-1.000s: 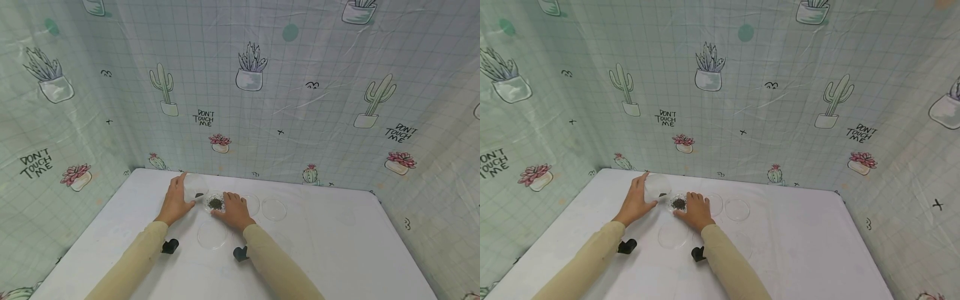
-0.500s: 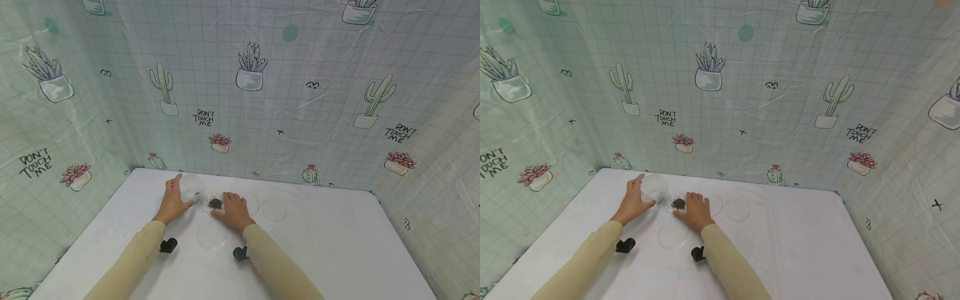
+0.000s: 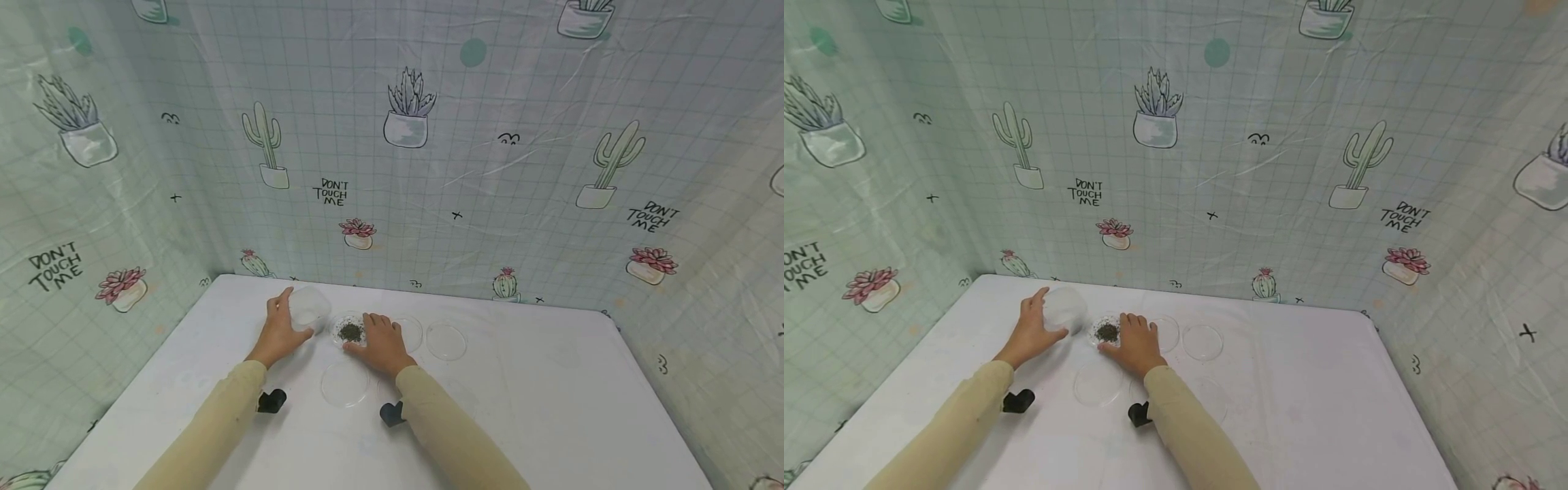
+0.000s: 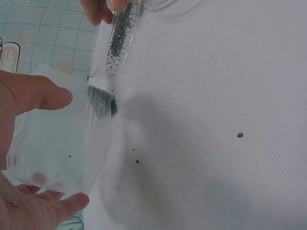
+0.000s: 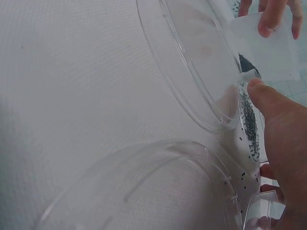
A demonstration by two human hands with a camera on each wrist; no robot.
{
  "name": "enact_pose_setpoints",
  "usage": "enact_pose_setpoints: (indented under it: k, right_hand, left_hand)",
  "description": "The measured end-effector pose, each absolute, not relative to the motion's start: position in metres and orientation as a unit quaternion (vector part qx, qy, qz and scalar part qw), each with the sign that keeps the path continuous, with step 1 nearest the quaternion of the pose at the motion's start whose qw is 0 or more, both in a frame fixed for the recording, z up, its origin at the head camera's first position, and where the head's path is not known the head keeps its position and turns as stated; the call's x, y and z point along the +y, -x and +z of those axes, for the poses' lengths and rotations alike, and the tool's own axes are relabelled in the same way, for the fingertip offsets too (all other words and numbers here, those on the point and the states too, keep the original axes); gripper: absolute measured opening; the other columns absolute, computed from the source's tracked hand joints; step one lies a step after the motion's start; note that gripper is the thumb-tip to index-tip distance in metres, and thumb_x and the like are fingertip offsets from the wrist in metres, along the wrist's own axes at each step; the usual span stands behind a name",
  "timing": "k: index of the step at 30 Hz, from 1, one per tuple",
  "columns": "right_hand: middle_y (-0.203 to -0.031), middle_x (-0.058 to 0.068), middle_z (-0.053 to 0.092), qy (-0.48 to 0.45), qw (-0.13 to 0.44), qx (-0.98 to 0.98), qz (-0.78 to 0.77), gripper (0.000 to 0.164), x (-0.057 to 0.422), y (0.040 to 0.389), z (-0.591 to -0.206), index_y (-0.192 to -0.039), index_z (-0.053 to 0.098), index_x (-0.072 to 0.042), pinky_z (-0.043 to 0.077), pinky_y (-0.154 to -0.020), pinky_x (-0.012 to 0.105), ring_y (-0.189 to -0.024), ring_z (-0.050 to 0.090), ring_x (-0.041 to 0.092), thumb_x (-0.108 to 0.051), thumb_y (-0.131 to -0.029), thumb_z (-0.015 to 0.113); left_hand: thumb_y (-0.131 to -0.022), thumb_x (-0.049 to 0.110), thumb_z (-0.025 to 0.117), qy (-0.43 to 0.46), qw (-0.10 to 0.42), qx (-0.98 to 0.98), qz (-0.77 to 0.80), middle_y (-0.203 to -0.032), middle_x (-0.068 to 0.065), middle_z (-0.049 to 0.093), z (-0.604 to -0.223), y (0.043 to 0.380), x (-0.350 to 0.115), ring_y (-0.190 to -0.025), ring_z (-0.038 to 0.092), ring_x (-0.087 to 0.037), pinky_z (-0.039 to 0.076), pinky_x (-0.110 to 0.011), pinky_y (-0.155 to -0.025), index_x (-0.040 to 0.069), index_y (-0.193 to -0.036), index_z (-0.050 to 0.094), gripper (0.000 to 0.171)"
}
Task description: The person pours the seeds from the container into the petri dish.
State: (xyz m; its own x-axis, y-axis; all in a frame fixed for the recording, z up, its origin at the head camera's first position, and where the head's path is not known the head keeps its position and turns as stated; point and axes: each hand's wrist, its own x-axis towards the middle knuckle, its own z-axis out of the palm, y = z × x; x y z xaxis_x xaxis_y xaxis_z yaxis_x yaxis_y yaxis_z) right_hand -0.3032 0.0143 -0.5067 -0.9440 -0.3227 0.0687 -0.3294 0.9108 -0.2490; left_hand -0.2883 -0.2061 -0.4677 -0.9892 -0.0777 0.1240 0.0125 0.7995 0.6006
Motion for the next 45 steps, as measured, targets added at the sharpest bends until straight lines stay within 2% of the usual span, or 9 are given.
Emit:
enact_pose_setpoints:
  k: [28, 38, 45]
  right_hand:
    - [-0.141, 0.006, 0.042, -0.165, 0.017, -0.978, 0.129, 0.087, 0.014, 0.302, -0.506, -0.141, 0.032, -0.012, 0.031, -0.106, 0.049, -0.13, 0.037, 0.024, -0.07, -0.078, 0.047]
    - [-0.14, 0.005, 0.043, -0.164, 0.026, -0.979, 0.122, 0.086, 0.013, 0.303, -0.507, -0.14, 0.034, -0.012, 0.032, -0.105, 0.048, -0.13, 0.038, 0.024, -0.071, -0.078, 0.046]
    - [-0.141, 0.006, 0.042, -0.164, 0.019, -0.978, 0.124, 0.086, 0.013, 0.303, -0.507, -0.141, 0.033, -0.012, 0.032, -0.105, 0.049, -0.13, 0.037, 0.025, -0.069, -0.079, 0.046]
  left_hand:
    - [-0.075, 0.023, 0.072, -0.02, 0.051, -0.943, -0.33, -0.139, -0.028, 0.015, -0.476, 0.289, -0.216, -0.123, 0.035, -0.046, 0.035, -0.057, -0.102, 0.009, -0.145, 0.007, 0.097]
    - [-0.074, 0.031, 0.073, -0.027, 0.035, -0.949, -0.313, -0.145, -0.026, 0.007, -0.472, 0.285, -0.219, -0.128, 0.028, -0.048, 0.032, -0.06, -0.102, 0.01, -0.146, 0.002, 0.103]
    - [-0.072, 0.032, 0.075, -0.021, 0.053, -0.954, -0.295, -0.147, -0.024, 0.008, -0.469, 0.281, -0.22, -0.131, 0.022, -0.046, 0.03, -0.06, -0.103, 0.009, -0.147, 0.005, 0.105]
